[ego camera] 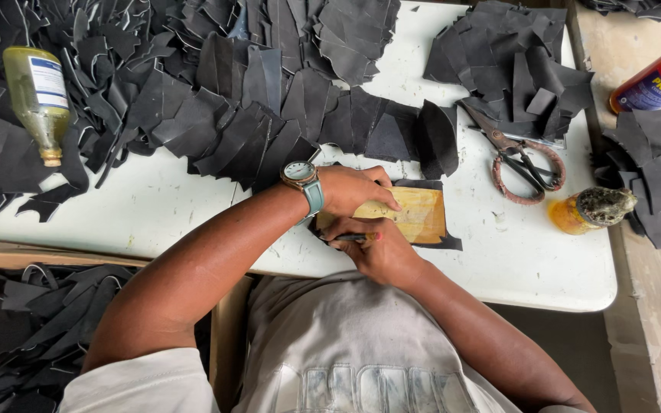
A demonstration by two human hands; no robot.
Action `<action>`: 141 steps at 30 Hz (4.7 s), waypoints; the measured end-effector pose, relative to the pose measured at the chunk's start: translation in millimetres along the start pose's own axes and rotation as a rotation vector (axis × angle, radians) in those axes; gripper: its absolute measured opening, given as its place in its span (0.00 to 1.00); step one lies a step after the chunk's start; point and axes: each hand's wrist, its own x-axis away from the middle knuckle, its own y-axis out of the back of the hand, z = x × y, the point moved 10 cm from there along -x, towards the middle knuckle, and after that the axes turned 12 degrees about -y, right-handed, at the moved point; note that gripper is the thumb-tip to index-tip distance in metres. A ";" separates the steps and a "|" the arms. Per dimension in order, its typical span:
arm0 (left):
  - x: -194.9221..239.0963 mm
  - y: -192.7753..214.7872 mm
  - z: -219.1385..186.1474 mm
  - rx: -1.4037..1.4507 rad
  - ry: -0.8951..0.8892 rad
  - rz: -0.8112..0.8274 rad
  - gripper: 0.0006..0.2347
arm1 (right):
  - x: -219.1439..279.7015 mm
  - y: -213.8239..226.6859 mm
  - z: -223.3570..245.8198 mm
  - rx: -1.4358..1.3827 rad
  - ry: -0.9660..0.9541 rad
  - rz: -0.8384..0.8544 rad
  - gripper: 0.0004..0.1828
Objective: The person aligns two pieces of black rubber on a wooden template and uses a pencil to trace the outline. They then use shears to cut the rubber along the traced line, creating a shaped piece. The process is repeated with another piece of rubber.
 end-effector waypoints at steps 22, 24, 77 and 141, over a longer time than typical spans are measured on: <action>4.1 10.1 -30.6 -0.168 0.032 0.044 0.34 | 39.7 73.6 -33.2 0.043 -0.203 -0.006 0.03; 3.5 6.5 -32.8 -0.221 0.059 -0.004 0.29 | 49.2 86.7 -47.8 0.068 -0.278 -0.009 0.04; 26.8 -77.7 -37.4 0.271 0.353 -0.949 0.20 | -53.0 -18.5 14.0 0.197 -0.129 0.095 0.10; 15.8 -82.6 -35.9 -0.005 0.191 -1.133 0.16 | -71.1 -23.8 20.1 0.343 -0.070 0.151 0.15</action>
